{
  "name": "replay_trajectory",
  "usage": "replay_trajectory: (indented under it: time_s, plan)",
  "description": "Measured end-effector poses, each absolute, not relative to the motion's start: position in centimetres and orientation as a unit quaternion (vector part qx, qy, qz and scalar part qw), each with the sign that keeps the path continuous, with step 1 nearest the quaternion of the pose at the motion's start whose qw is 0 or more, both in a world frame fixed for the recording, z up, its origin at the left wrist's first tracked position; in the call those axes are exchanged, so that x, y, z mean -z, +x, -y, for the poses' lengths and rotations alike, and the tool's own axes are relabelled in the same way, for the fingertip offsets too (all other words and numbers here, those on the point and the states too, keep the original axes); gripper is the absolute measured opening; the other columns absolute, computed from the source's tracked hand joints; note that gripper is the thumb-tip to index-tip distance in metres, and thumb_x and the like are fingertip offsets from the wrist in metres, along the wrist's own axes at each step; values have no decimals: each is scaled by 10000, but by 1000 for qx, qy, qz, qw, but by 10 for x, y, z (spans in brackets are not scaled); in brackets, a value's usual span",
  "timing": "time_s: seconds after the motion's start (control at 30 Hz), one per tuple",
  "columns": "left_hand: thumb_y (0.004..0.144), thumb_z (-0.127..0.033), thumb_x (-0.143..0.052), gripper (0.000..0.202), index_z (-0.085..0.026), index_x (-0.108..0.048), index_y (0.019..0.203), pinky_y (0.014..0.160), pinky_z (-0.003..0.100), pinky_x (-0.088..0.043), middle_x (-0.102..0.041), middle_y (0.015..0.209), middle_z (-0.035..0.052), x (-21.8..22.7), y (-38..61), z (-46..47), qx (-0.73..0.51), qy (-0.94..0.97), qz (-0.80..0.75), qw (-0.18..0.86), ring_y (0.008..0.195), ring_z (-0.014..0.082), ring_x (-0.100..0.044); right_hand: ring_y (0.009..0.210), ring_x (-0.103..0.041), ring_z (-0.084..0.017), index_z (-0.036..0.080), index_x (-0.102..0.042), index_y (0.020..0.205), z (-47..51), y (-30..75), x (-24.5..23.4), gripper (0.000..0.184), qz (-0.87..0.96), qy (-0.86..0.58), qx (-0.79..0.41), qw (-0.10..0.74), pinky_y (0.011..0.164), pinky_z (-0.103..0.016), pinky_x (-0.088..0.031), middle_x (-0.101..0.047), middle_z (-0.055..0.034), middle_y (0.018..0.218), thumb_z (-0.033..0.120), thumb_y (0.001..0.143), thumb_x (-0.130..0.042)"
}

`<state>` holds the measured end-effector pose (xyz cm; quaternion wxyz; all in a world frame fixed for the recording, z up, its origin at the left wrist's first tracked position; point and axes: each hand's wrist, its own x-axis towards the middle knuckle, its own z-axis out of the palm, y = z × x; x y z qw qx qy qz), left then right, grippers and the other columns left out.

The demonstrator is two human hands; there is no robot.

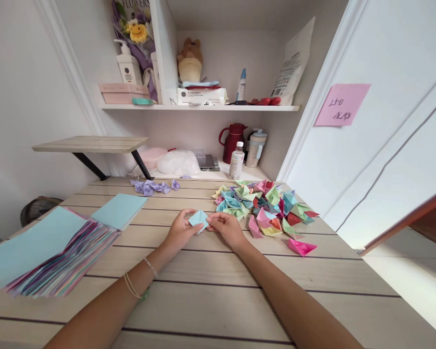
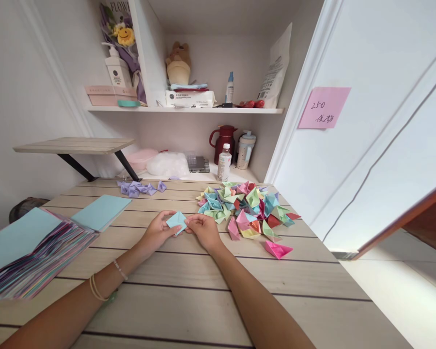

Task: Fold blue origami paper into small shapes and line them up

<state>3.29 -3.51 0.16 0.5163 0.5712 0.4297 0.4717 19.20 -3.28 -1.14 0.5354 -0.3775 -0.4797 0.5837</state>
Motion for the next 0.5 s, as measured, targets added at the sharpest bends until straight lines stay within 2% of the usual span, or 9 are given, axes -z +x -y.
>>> replay_trajectory:
  time_s: [0.2,0.33,0.4,0.5]
  plan:
    - [653,-268,-652,462,-169,-432,1046,643,287,-493,-636,798,48,-9,30,39,-470,641,-398,459,705,162,-623,578,-576,-121,157,-642,763,35,193,10,295,521,-358,-586,507,604,-255,-459,-643,-2,642,366,569,-718]
    - [653,-274,-650,531,-183,-413,1120,674,281,-487,-647,867,66,-10,27,40,-489,655,-407,409,764,165,-629,553,-549,-108,152,-629,711,35,193,10,251,543,-354,-576,498,578,-240,-440,-618,11,605,322,556,-730]
    - [649,-299,-657,459,-164,-466,1043,638,271,-494,-653,796,56,-8,27,38,-494,641,-413,418,703,160,-634,547,-549,-105,157,-618,703,35,193,9,236,520,-351,-584,515,584,-240,-441,-610,16,595,309,561,-731]
    - [673,-364,-630,294,-129,-553,832,537,257,-496,-637,610,34,-6,26,34,-469,620,-416,471,541,150,-619,555,-559,-107,163,-596,687,36,192,8,229,492,-344,-599,531,586,-236,-445,-601,23,588,293,560,-737]
